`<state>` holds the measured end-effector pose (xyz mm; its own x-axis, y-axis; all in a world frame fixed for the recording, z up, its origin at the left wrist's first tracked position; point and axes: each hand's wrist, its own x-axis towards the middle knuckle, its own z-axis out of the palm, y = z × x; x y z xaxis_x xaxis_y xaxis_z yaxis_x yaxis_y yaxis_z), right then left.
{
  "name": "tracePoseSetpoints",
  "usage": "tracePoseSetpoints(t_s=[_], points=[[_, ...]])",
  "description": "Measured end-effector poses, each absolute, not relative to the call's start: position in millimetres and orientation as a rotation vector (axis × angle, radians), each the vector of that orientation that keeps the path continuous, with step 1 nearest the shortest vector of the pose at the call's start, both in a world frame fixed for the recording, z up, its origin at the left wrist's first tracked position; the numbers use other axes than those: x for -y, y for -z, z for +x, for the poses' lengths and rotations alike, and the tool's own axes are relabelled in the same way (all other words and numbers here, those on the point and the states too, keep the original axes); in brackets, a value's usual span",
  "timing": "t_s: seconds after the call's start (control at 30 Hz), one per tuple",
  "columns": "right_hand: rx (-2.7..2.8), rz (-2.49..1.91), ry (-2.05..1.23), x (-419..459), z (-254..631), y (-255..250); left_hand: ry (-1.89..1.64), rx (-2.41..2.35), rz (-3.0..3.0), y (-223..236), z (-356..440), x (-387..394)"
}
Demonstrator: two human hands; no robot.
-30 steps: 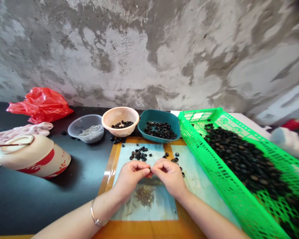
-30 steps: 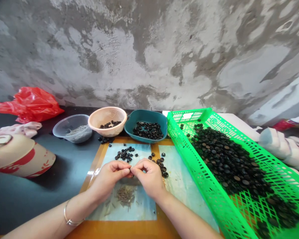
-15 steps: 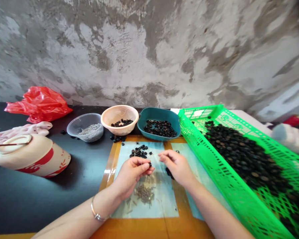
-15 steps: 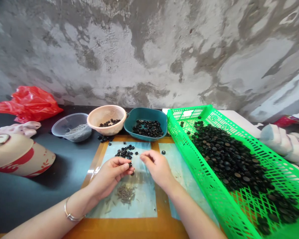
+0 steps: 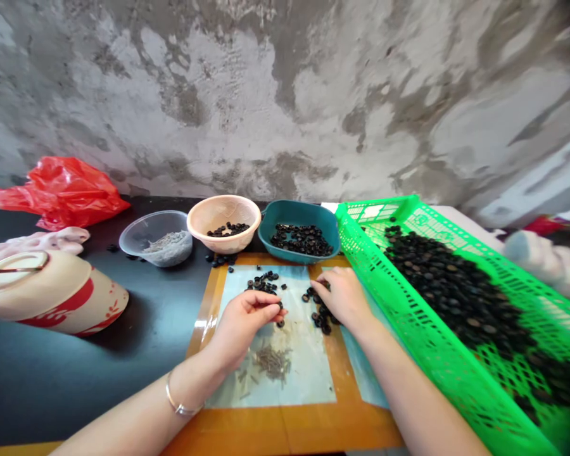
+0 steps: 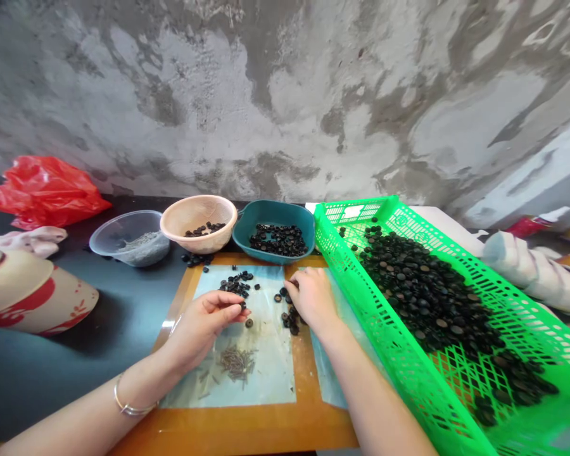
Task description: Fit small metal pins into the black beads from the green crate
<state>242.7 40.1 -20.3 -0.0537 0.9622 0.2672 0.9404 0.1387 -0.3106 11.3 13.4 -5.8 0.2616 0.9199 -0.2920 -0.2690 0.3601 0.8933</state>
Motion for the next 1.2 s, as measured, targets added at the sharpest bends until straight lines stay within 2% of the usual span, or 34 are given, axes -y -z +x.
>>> tracePoseSetpoints(t_s=[0.1,0.23,0.33,0.6,0.9,1.2], points=[[1.892,-1.76,-0.249,-32,244,16,-0.971,-0.982,0.87,5,11,-14],[1.628,-1.509,-0.8,-14,231,9,-1.004,-0.995,0.922,2,10,-14],[1.608,-1.398,-0.935,-3,212,4,-1.023,-1.011,0.988,0,9,-13],[1.679,-1.225,-0.844,6,197,-3,-1.17,-0.942,1.273,-2,7,-9],[1.815,-1.023,-0.625,9,195,-8,-1.109,-0.938,1.347,-3,7,-6],[1.86,-0.956,-0.547,8,195,-7,-1.099,-0.943,1.353,-1,8,-6]])
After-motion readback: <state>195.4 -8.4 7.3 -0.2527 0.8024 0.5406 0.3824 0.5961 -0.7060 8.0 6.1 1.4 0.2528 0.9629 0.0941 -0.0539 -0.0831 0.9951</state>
